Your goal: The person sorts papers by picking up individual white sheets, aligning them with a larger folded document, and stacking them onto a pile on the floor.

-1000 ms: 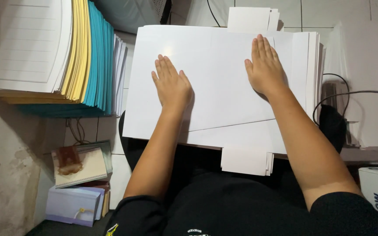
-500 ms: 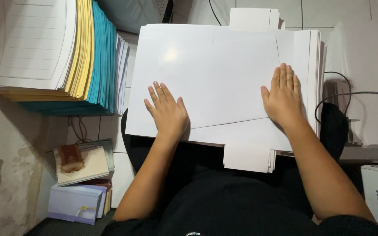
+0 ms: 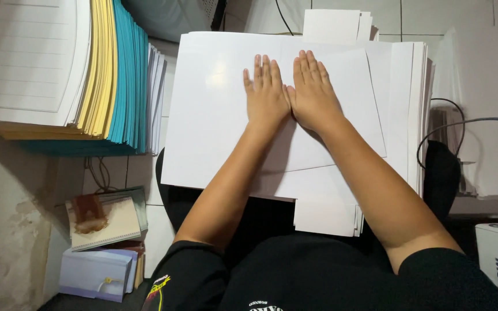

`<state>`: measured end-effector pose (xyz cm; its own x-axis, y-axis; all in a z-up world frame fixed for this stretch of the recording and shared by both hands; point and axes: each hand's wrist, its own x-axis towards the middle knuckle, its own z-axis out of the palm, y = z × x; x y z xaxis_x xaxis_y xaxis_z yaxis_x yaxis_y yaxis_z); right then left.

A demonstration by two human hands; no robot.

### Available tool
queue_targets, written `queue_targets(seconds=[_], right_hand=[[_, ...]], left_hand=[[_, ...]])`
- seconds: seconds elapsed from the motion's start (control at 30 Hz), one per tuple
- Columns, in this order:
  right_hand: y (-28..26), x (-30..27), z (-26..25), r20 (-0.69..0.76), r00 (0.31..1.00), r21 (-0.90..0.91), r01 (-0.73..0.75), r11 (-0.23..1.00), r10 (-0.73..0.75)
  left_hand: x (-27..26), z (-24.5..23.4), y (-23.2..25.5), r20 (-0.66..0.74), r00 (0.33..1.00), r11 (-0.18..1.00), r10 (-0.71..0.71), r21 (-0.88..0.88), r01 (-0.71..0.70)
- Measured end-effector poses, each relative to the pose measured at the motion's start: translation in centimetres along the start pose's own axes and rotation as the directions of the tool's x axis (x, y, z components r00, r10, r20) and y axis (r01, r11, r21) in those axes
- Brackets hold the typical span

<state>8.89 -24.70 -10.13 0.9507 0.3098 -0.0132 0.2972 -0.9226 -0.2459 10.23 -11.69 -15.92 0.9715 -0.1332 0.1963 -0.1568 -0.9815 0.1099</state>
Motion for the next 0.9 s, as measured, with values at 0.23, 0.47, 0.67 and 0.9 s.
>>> queue_targets(seconds=[0.23,0.47,0.67,0.9], right_hand=[[1.9,-1.1,-3.0,0.126,0.985,-0.017,-0.120,0.993,0.121],[5.9,-3.8,-3.1,0.045,0.946,-0.001,-0.321,0.947,0.320],[5.6,-10.8,-2.5,0.036,0.963,-0.096,-0.264,0.960,0.268],[5.4,-13.1,-1.3,0.035,0.956,-0.086,-0.288,0.954,0.292]], left_hand=[[-2.0,-5.2,-3.8,0.142,0.984,0.985,-0.112,-0.114,0.129],[-5.7,-9.8,-7.5,0.210,0.888,0.905,-0.409,-0.030,0.424],[-12.3,-10.6,-7.8,0.117,0.952,0.936,-0.282,-0.187,0.300],[-14.0,-9.1,-7.2,0.165,0.936,0.941,-0.312,-0.082,0.329]])
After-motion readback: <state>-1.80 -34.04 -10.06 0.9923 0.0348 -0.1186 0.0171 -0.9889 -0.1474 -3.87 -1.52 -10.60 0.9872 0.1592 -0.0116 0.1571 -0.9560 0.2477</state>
